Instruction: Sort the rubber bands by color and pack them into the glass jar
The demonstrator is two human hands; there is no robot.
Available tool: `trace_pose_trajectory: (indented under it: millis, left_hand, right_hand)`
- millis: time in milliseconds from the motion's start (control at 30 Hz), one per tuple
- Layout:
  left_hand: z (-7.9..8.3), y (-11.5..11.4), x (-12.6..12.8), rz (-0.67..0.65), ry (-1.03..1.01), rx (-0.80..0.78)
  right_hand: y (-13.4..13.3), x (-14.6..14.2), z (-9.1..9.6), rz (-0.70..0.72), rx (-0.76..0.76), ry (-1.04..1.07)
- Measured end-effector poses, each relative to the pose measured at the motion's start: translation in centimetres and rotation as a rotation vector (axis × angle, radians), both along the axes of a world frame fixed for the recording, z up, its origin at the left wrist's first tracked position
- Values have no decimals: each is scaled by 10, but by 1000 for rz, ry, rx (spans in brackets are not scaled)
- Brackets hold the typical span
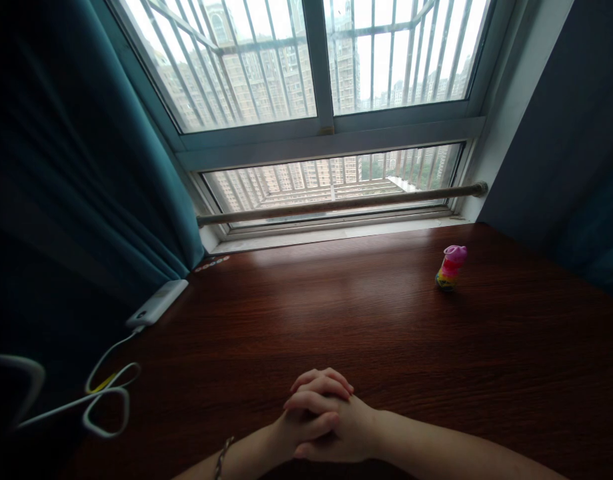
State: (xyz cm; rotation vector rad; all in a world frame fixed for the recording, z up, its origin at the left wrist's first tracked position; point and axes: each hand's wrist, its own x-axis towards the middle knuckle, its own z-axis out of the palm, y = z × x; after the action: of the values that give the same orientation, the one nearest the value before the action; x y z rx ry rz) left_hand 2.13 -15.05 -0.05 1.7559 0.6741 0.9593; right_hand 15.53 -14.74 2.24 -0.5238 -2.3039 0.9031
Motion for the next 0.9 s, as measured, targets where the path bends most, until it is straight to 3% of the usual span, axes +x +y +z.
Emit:
trace_pose_trajectory:
  millis: [900]
  left_hand:
    - [3,0,1,6,9,60]
  right_hand:
    - [0,1,-2,2,-6,16]
